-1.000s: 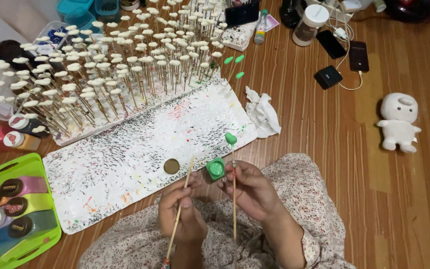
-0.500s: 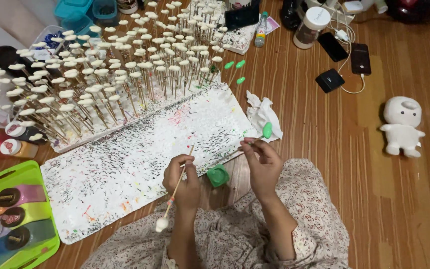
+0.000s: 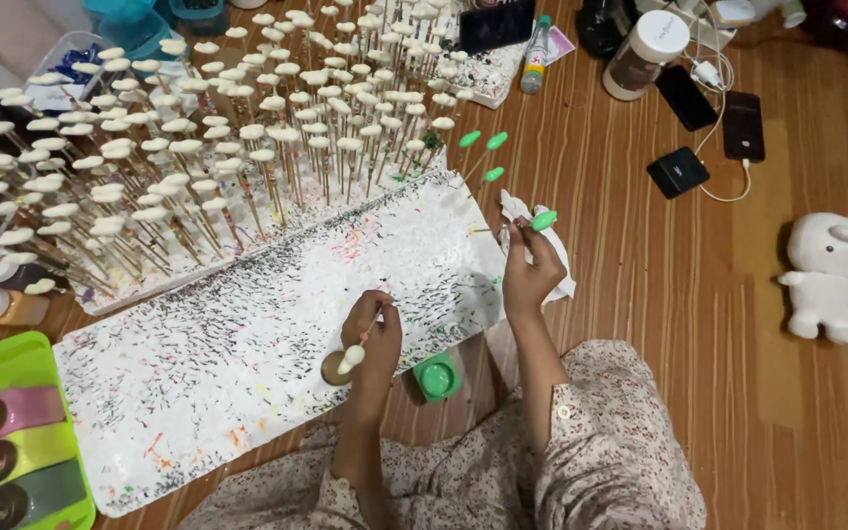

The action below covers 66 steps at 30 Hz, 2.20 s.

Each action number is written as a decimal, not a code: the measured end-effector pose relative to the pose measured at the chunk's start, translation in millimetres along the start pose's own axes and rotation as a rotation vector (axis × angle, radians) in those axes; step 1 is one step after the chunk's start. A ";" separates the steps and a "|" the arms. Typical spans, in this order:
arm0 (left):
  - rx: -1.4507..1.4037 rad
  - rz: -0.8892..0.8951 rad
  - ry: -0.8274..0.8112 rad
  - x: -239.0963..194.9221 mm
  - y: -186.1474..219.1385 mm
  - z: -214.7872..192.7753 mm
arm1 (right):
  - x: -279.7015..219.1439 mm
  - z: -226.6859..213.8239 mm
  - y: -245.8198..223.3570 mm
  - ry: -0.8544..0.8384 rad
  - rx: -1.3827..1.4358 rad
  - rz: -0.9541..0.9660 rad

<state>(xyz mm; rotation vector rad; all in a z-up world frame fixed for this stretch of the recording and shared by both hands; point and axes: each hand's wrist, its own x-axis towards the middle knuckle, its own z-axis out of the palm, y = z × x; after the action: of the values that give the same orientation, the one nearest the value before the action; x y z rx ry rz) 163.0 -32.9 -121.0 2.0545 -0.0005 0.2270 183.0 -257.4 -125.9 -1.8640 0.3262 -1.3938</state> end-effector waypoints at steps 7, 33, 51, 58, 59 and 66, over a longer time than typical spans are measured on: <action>0.039 0.056 -0.020 18.2 -26.2 20.8 | 9.3 32.5 33.7 0.016 -0.066 -0.063; -0.026 0.186 0.047 21.9 -37.0 25.9 | 5.5 61.8 65.8 -0.061 -0.189 -0.045; 0.469 0.927 0.146 41.5 -25.5 9.1 | 9.1 65.5 87.0 -0.100 -0.168 0.016; 0.042 0.274 -0.022 24.1 -34.4 20.2 | -3.0 59.2 88.3 -0.088 0.009 0.244; 0.006 0.204 -0.009 23.2 -33.6 21.4 | -7.3 56.7 86.3 -0.099 0.021 0.305; 0.026 0.022 -0.038 15.1 -39.4 17.2 | -56.0 38.8 29.7 -0.291 0.085 0.494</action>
<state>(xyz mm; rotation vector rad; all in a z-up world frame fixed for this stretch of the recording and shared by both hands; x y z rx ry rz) 184.4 -27.7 -160.9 2.0854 -0.0435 0.2023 204.2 -226.7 -190.2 -1.7327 0.5274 -0.7823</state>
